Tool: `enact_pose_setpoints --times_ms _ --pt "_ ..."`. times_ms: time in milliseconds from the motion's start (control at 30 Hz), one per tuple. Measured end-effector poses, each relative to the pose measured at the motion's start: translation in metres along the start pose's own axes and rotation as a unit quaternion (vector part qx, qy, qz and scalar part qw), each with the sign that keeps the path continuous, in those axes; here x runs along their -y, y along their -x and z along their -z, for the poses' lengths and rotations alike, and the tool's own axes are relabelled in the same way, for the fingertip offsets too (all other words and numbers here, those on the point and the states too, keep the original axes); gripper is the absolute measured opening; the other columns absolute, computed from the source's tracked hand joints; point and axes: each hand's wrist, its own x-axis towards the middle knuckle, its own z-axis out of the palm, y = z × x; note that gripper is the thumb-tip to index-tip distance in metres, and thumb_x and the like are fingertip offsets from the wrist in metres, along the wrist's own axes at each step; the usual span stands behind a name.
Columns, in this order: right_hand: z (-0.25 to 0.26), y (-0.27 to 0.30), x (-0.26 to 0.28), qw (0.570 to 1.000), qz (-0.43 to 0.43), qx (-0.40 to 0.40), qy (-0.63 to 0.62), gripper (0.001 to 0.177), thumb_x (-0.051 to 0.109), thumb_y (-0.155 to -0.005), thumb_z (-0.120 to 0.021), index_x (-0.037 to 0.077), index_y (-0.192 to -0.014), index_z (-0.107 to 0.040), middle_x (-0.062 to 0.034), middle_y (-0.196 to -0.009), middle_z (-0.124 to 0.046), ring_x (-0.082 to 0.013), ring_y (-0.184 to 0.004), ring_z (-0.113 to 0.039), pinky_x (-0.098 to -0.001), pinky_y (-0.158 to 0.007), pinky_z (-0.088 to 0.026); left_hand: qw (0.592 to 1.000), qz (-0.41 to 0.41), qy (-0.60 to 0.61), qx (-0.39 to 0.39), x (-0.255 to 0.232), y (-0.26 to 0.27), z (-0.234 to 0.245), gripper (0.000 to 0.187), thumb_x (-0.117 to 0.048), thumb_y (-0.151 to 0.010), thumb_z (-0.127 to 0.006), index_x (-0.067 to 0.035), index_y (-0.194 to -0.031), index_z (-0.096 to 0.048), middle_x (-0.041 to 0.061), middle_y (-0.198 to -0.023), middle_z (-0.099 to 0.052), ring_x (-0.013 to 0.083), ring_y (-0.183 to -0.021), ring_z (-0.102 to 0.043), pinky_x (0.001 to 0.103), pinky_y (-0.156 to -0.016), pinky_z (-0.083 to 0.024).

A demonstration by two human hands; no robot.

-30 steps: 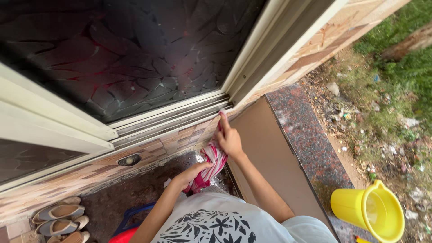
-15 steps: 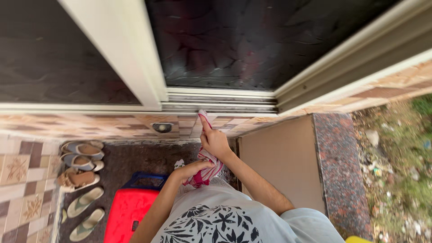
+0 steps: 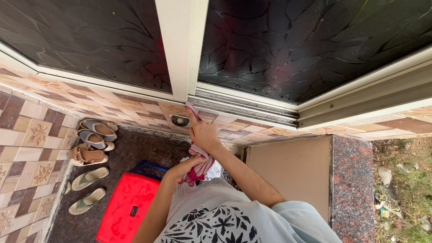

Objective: The person wipes a window frame and the glass pane using a pink and white cloth, then rinses the cloth in a yellow bucket of water and continues wiping the frame and screen.

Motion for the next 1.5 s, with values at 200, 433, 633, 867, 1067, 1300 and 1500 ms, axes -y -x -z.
enact_pose_setpoints --times_ms 200,433,633,867,1067,1300,1500 --pt "0.024 0.03 -0.034 0.998 -0.065 0.012 0.016 0.075 0.017 -0.09 -0.059 0.008 -0.159 -0.032 -0.0154 -0.063 -0.067 -0.0348 -0.049 -0.066 -0.0476 -0.048 -0.054 0.998 -0.029 -0.033 0.042 0.005 -0.025 -0.016 0.062 -0.045 -0.087 -0.066 -0.009 -0.137 -0.057 0.004 -0.124 -0.069 0.0114 -0.107 -0.066 0.027 -0.093 -0.053" --pt "0.08 0.101 -0.085 0.98 -0.188 -0.051 0.037 0.069 0.021 -0.091 -0.056 0.015 -0.157 -0.037 -0.0201 -0.071 -0.071 -0.0402 -0.06 -0.069 -0.0521 -0.058 -0.057 0.987 0.02 -0.134 0.083 -0.005 -0.047 -0.053 0.067 -0.049 -0.087 -0.066 0.0 -0.133 -0.063 0.011 -0.128 -0.069 0.0147 -0.113 -0.065 0.03 -0.099 -0.05" --pt "0.112 0.146 -0.123 0.934 -0.27 -0.17 -0.163 0.076 0.008 -0.094 -0.049 0.011 -0.166 -0.028 -0.0314 -0.142 -0.053 -0.0427 -0.13 -0.053 -0.0504 -0.11 -0.042 0.977 0.046 -0.199 0.066 -0.016 -0.072 -0.07 0.073 -0.053 -0.09 -0.066 0.001 -0.137 -0.057 0.016 -0.132 -0.068 0.0212 -0.119 -0.065 0.035 -0.104 -0.05" --pt "0.185 0.188 -0.099 0.413 -0.138 -0.254 -0.864 0.087 0.009 -0.077 -0.05 0.013 -0.162 -0.033 -0.0172 -0.154 -0.05 -0.037 -0.138 -0.052 -0.0545 -0.119 -0.036 0.924 -0.157 -0.33 0.115 -0.067 -0.072 -0.094 0.084 -0.06 -0.094 -0.06 -0.005 -0.154 -0.042 0.013 -0.149 -0.054 0.0226 -0.137 -0.052 0.037 -0.115 -0.037" --pt "0.193 0.205 -0.095 0.284 0.01 -0.25 -0.926 0.081 0.008 -0.08 -0.048 0.011 -0.161 -0.038 -0.0213 -0.153 -0.052 -0.0419 -0.135 -0.054 -0.0578 -0.117 -0.041 0.924 -0.076 -0.34 0.156 -0.107 -0.065 -0.117 0.103 -0.047 -0.075 -0.078 -0.009 -0.158 -0.03 0.022 -0.144 -0.061 0.0291 -0.116 -0.067 0.04 -0.096 -0.055" --pt "0.241 0.224 -0.079 0.436 0.033 -0.184 -0.881 0.065 0.01 -0.089 -0.044 -0.004 -0.152 -0.047 -0.0214 -0.141 -0.061 -0.0363 -0.116 -0.064 -0.0463 -0.104 -0.051 0.831 -0.04 -0.539 0.131 -0.15 -0.063 -0.117 0.133 -0.055 -0.065 -0.087 -0.008 -0.161 -0.008 0.019 -0.165 -0.023 0.0285 -0.128 -0.069 0.039 -0.104 -0.055" --pt "0.303 0.251 -0.009 0.782 -0.263 -0.168 -0.54 0.053 0.0 -0.089 -0.049 0.003 -0.141 -0.052 -0.0092 -0.119 -0.065 -0.0191 -0.105 -0.063 -0.0285 -0.088 -0.053 0.667 -0.288 -0.663 0.179 -0.181 -0.044 -0.22 0.132 -0.046 -0.052 -0.098 -0.012 -0.16 -0.029 0.016 -0.16 -0.036 0.0325 -0.146 -0.037 0.045 -0.116 -0.033"
